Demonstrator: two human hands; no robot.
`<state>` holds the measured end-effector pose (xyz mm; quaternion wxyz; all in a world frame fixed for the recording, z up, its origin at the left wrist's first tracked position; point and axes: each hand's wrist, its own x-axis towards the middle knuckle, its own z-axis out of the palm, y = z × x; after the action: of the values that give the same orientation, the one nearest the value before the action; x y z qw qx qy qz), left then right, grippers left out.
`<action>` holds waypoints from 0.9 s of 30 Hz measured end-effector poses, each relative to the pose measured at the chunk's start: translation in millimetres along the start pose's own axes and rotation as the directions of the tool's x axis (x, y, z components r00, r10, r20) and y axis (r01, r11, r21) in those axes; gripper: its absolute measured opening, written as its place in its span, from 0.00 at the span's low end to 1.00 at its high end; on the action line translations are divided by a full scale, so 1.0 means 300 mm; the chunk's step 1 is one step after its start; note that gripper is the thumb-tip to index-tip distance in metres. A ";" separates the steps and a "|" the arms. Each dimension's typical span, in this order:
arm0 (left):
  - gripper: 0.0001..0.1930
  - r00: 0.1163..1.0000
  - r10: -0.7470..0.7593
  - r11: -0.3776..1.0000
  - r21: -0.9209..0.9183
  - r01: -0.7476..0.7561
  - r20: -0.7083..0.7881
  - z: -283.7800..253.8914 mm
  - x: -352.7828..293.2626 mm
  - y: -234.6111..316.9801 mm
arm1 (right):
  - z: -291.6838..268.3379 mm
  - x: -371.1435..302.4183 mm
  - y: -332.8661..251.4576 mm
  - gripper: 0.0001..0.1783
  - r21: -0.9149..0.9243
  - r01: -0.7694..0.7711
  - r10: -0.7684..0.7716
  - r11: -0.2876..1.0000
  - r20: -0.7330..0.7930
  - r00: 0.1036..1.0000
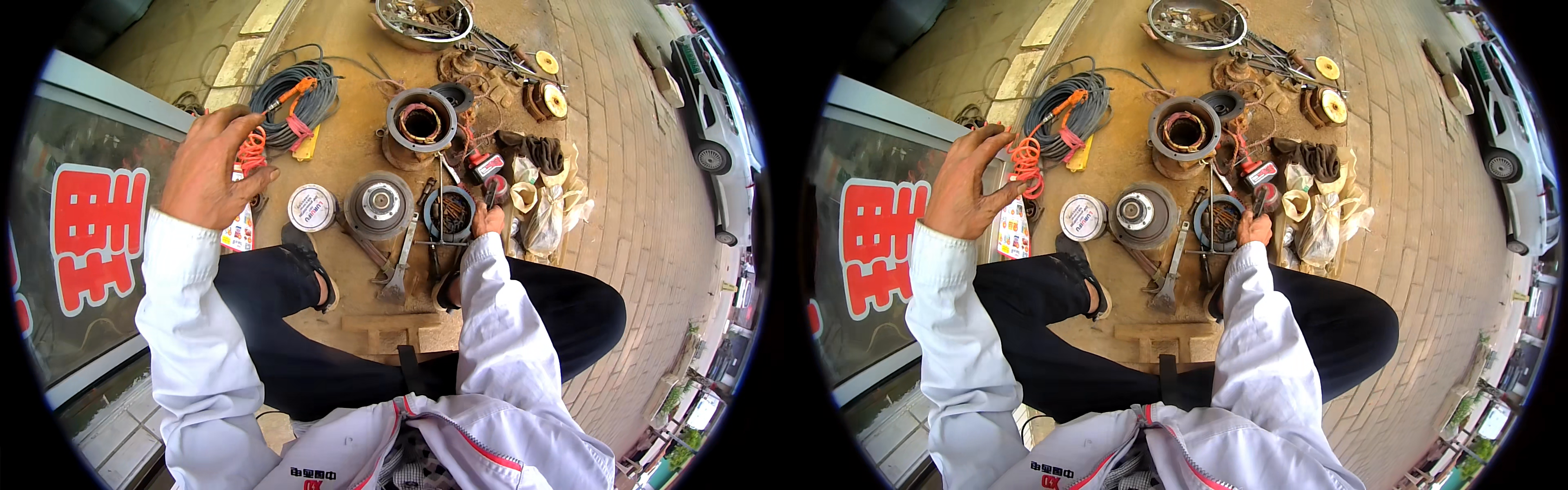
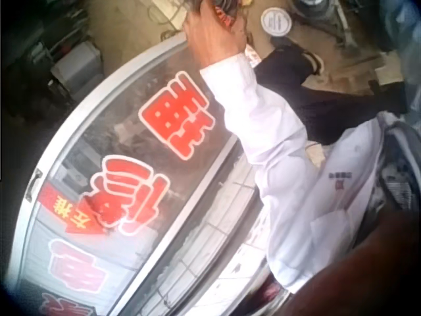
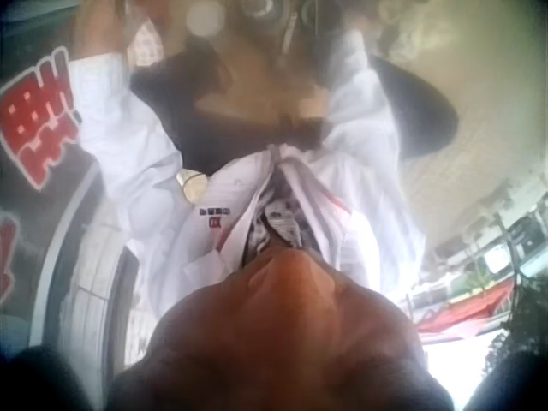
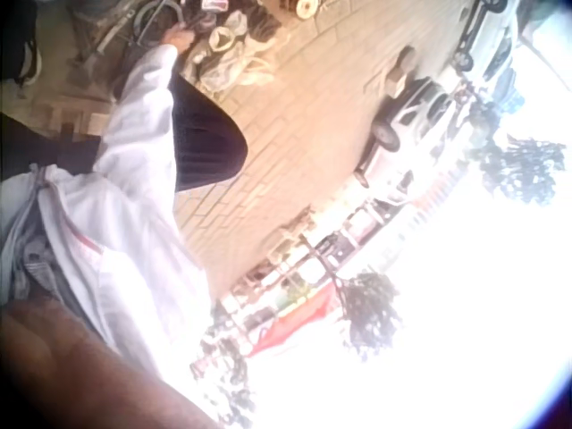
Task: The person sits on the ground and uses a wrench to tighten a bolt on a cylindrical mechanical part. They then use a grinding tool to smooth the surface of the part and apply a substance from a small container.
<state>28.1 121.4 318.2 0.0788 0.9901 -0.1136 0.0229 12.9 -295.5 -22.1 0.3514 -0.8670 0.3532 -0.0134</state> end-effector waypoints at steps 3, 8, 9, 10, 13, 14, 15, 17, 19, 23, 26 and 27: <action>0.33 1.000 0.000 1.000 -0.024 0.000 -0.002 0.002 -0.010 0.000 | -0.066 -0.122 -0.113 0.21 0.095 0.136 -0.140 0.986 0.041 0.989; 0.32 1.000 0.017 0.997 -0.071 -0.018 -0.006 0.008 -0.044 -0.022 | -0.141 -0.435 -0.195 0.20 0.218 0.217 -0.239 0.951 0.080 0.968; 0.32 1.000 0.013 0.997 -0.075 -0.013 -0.009 0.010 -0.051 -0.028 | -0.150 -0.516 -0.195 0.23 0.275 0.256 -0.284 0.927 0.067 0.957; 0.32 1.000 0.014 0.997 -0.081 -0.015 -0.012 0.013 -0.050 -0.030 | -0.134 -0.560 -0.147 0.28 0.277 0.303 -0.330 0.912 0.055 0.943; 0.32 0.999 0.001 0.998 -0.060 -0.003 -0.039 0.003 -0.090 -0.045 | -0.176 -0.675 -0.165 0.30 0.213 0.187 -0.239 0.959 0.256 0.937; 0.32 0.998 0.002 0.999 -0.053 -0.005 -0.057 0.000 -0.098 -0.049 | -0.185 -0.687 -0.186 0.30 0.150 0.195 -0.232 0.969 0.295 0.927; 0.32 0.998 0.005 0.999 -0.053 -0.008 -0.059 0.002 -0.107 -0.058 | -0.189 -0.692 -0.198 0.30 0.088 0.205 -0.223 0.975 0.333 0.916; 0.32 0.998 0.008 0.999 -0.052 -0.011 -0.064 0.008 -0.126 -0.080 | -0.160 -0.682 -0.179 0.30 0.015 0.270 -0.259 0.963 0.337 0.905; 0.32 0.998 -0.003 1.000 -0.018 0.001 -0.063 -0.002 -0.140 -0.088 | -0.151 -0.668 -0.178 0.28 -0.025 0.257 -0.230 0.966 0.369 0.901; 0.32 0.997 -0.023 0.999 -0.028 0.021 -0.076 -0.013 -0.141 -0.093 | -0.066 -0.526 -0.235 0.26 0.044 0.347 -0.347 0.937 0.225 0.910; 0.32 0.998 -0.026 0.999 -0.036 0.023 -0.064 -0.001 -0.148 -0.101 | -0.060 -0.528 -0.300 0.24 0.116 0.271 -0.291 0.956 0.226 0.930; 0.32 0.999 -0.040 0.998 -0.044 0.040 -0.002 -0.003 -0.144 -0.094 | -0.090 -0.541 -0.263 0.27 0.023 0.343 -0.333 0.939 0.301 0.893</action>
<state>-7.5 158.1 312.2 0.1013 0.9902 -0.0941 0.0202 -68.7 -171.1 83.5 0.3797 -0.9123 0.1398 0.0632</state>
